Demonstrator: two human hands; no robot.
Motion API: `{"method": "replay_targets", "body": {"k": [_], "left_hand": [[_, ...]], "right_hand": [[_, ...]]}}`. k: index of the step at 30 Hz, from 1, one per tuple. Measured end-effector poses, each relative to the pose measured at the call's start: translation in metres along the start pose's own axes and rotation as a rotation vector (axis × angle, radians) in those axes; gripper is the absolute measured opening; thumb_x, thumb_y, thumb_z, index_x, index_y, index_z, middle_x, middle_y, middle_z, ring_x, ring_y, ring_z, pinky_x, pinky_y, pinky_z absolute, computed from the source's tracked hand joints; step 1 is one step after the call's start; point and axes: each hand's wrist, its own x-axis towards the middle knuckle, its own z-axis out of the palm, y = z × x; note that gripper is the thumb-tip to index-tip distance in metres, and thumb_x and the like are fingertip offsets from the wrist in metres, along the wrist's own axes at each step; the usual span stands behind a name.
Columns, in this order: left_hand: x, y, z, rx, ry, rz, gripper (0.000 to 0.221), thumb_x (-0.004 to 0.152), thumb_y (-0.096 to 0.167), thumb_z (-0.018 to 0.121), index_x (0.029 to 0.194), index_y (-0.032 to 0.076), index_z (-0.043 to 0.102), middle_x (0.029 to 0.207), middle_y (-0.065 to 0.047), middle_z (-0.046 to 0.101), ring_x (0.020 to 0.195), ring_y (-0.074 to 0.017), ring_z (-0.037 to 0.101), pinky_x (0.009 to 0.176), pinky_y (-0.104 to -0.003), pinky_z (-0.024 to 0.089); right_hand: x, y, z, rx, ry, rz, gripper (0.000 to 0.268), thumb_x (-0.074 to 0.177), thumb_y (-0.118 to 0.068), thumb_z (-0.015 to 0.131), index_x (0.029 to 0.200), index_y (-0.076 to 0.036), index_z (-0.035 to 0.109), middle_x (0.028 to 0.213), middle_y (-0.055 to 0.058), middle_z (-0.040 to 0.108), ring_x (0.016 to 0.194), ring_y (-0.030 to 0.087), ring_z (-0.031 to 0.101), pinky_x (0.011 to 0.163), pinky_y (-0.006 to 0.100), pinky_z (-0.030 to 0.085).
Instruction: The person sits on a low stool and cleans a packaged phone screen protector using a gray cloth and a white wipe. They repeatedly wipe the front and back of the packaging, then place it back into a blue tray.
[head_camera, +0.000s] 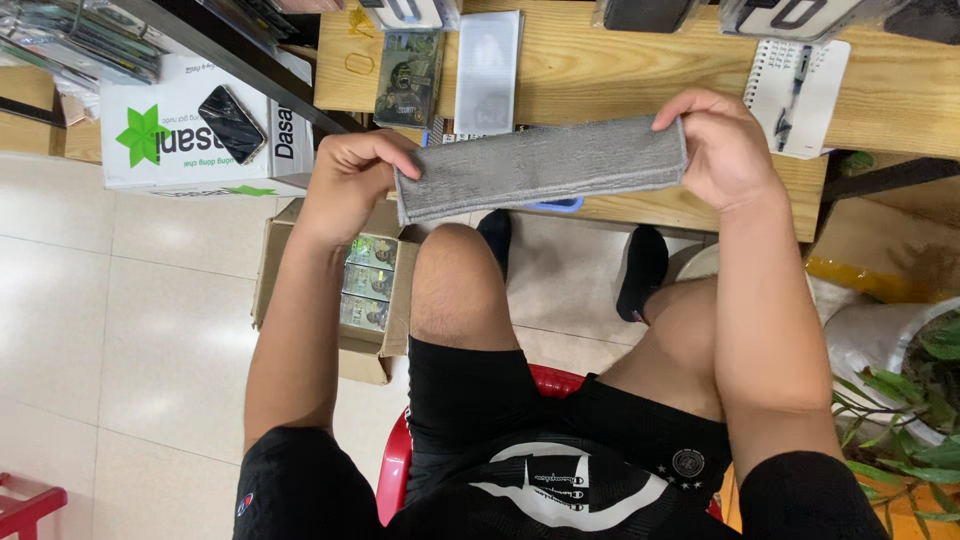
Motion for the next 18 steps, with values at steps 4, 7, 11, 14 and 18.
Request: {"method": "replay_targets", "body": {"k": [4,7,11,14,18], "left_hand": [[0.005,-0.013,0.005,-0.314,0.092,-0.167,0.029,0.080,0.003,0.050,0.091,-0.002,0.076,0.096,-0.010,0.071,0.085,-0.0161,0.064,0.074,-0.023,0.054],[0.017,-0.014,0.024,0.053,0.195,-0.059,0.017,0.090,0.003,0.083,0.086,0.014,0.071,0.083,0.003,0.069,0.075,-0.0044,0.060,0.072,-0.020,0.050],[0.040,-0.033,0.048,0.063,0.311,-0.134,0.036,0.082,-0.005,0.088,0.103,0.016,0.068,0.082,0.007,0.059,0.063,-0.0001,0.044,0.055,-0.016,0.038],[0.066,-0.058,0.074,-0.038,0.414,-0.263,0.044,0.080,-0.007,0.087,0.116,0.011,0.068,0.081,0.004,0.050,0.069,-0.0064,0.048,0.062,-0.019,0.044],[0.101,-0.114,0.120,-0.395,0.525,-0.295,0.032,0.075,-0.005,0.087,0.105,0.004,0.076,0.070,0.005,0.045,0.060,-0.0054,0.042,0.060,-0.018,0.039]], "right_hand": [[0.001,-0.010,0.004,0.230,-0.100,0.063,0.034,0.084,-0.022,0.048,0.090,0.001,0.073,0.083,0.018,0.068,0.073,0.029,0.062,0.059,0.041,0.045],[-0.001,-0.009,0.012,0.001,-0.029,-0.047,0.008,0.097,-0.005,0.063,0.097,-0.010,0.068,0.090,0.000,0.069,0.081,0.012,0.065,0.074,0.025,0.055],[0.001,-0.004,0.017,-0.466,0.106,-0.195,0.031,0.093,-0.001,0.076,0.120,-0.010,0.063,0.096,-0.001,0.065,0.084,0.005,0.059,0.079,0.018,0.050],[0.002,-0.005,0.029,-0.676,0.319,-0.264,0.039,0.091,-0.003,0.079,0.127,-0.012,0.066,0.090,-0.001,0.063,0.082,0.007,0.055,0.076,0.021,0.047],[0.015,0.016,0.014,-0.519,0.423,-0.376,0.046,0.088,0.005,0.080,0.129,-0.008,0.062,0.090,0.003,0.071,0.076,0.006,0.059,0.070,0.021,0.048]]}}
